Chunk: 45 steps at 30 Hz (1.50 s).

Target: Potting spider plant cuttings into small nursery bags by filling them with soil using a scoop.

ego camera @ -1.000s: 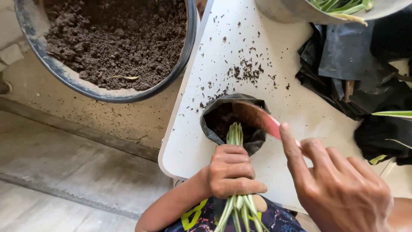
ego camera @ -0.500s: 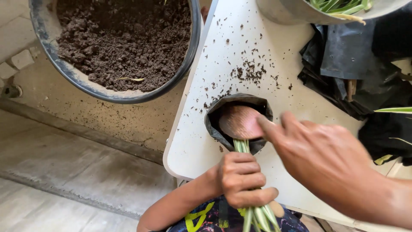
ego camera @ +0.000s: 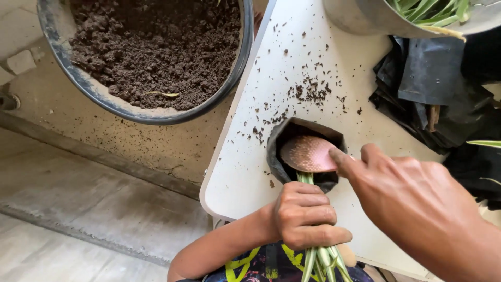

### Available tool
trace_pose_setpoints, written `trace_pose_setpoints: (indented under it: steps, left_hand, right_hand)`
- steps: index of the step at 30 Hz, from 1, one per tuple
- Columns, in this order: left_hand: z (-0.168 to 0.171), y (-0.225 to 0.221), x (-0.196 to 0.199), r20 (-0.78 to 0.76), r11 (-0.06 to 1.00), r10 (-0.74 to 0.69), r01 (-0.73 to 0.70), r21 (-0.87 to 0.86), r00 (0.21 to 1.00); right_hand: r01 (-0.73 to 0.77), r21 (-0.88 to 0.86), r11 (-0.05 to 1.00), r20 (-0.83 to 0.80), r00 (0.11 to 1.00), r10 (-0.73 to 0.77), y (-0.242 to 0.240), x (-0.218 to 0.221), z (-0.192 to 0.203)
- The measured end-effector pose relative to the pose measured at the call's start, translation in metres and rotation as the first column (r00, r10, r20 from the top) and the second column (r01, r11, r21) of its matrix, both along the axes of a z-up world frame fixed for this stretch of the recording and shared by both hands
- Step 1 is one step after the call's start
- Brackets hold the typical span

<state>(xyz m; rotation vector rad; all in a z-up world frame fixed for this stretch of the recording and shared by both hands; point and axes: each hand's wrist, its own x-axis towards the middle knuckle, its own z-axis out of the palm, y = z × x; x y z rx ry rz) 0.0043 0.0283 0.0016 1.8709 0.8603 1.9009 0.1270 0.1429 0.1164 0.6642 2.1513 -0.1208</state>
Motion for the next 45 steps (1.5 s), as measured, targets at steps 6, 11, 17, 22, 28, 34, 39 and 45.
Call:
trace_pose_setpoints:
  steps: [6, 11, 17, 22, 28, 34, 39, 45]
  left_hand:
    - [0.004, 0.003, 0.000, 0.020, 1.000, 0.029, -0.029, -0.002, 0.999]
    - [0.002, 0.003, -0.002, 0.028, 0.999, 0.033, -0.032, -0.023, 0.999]
    - [-0.005, 0.005, -0.001, 0.098, 0.993, -0.006, 0.018, -0.120, 0.995]
    - [-0.016, 0.018, 0.004, 0.170, 0.961, 0.117, -0.068, -0.270, 0.978]
    - [-0.027, 0.045, -0.013, 0.985, -0.152, -0.135, 0.985, 0.085, -0.106]
    - [0.008, 0.036, -0.007, 0.126, 0.852, 0.051, 0.022, -0.523, 0.991]
    - [0.011, 0.037, -0.010, 0.212, 0.861, -0.054, 0.153, -0.484, 0.976]
    - [0.006, 0.036, -0.002, 0.353, 0.848, -0.097, 0.263, -0.460, 0.930]
  right_hand:
    - [-0.086, 0.211, 0.974, -0.209, 0.969, 0.131, -0.015, -0.004, -0.027]
    - [-0.023, 0.258, 0.966, -0.126, 0.990, 0.057, -0.019, 0.009, -0.016]
    - [-0.107, 0.348, 0.931, 0.028, 0.994, 0.104, -0.019, 0.026, 0.000]
    - [-0.118, 0.197, 0.973, 0.005, 0.993, 0.120, -0.018, 0.026, 0.009]
    - [-0.240, 0.177, 0.954, -0.016, 0.969, 0.247, -0.021, 0.036, 0.005]
    - [-0.191, -0.012, 0.982, 0.095, 0.977, 0.191, -0.014, 0.019, 0.009]
    - [-0.131, -0.056, 0.990, 0.267, 0.953, 0.141, -0.002, 0.004, 0.017]
    - [-0.182, -0.119, 0.976, 0.381, 0.899, 0.215, 0.000, -0.016, 0.021]
